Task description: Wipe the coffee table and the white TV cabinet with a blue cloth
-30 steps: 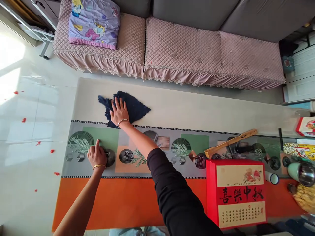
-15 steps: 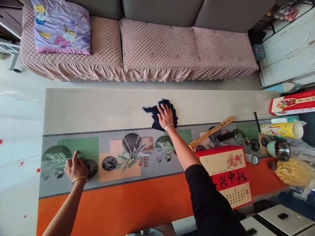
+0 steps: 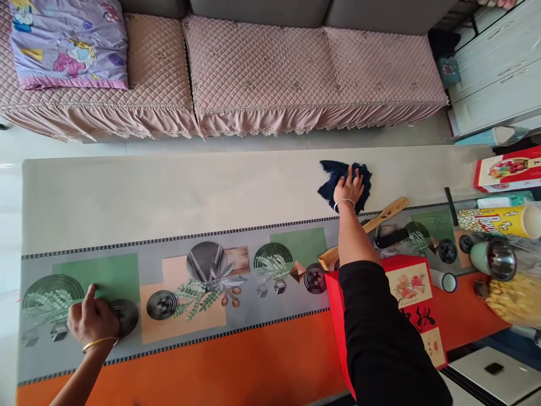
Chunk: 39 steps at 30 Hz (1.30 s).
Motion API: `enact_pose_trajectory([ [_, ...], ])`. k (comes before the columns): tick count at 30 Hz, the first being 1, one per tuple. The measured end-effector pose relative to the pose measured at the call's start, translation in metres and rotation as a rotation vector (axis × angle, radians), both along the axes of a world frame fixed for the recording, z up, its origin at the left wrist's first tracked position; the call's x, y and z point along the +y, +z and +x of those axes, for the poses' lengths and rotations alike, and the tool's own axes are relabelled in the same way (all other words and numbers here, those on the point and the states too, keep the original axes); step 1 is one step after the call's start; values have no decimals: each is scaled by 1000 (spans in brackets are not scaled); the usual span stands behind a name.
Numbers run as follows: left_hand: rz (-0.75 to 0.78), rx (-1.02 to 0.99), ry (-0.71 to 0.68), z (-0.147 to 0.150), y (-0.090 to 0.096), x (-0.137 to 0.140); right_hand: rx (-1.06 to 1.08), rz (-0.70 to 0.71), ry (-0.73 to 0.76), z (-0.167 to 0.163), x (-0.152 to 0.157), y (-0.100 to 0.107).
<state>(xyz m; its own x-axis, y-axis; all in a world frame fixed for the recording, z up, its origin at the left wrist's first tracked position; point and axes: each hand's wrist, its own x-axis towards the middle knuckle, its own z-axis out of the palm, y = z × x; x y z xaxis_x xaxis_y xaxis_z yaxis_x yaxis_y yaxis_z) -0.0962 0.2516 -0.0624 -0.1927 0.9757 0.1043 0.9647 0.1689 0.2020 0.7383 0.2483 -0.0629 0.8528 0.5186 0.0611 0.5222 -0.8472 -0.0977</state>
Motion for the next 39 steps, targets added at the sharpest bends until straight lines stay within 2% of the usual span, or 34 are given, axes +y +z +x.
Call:
enact_pose_trajectory([
  [3,16,-1,4,0,-1,-1,2,-16,-136,30,32,-6],
  [6,32,7,8,3,1,-1,-5,-27,-137,40,63,-13],
  [8,20,6,37,7,4,0,-21,-45,-78,33,80,-16],
  [11,-12,-2,68,13,9,2,-30,-66,28,3,101,-17],
  [17,-23,-17,47,17,13,2,3,-24,264,-103,147,-5],
  [20,-19,-18,28,15,10,0,64,3,358,-173,172,6],
  [26,-20,-6,-15,10,6,1,127,70,694,-340,226,18],
  [29,-9,-5,-18,8,6,3,148,74,824,-383,235,21],
  [31,-5,-4,-20,8,7,4,157,79,922,-378,226,23],
  [33,-9,6,-24,7,8,4,159,73,968,-349,206,25],
  [34,-16,12,-29,7,8,4,159,63,948,-328,193,26],
  [39,-38,18,-38,6,8,2,139,23,660,-205,125,25],
])
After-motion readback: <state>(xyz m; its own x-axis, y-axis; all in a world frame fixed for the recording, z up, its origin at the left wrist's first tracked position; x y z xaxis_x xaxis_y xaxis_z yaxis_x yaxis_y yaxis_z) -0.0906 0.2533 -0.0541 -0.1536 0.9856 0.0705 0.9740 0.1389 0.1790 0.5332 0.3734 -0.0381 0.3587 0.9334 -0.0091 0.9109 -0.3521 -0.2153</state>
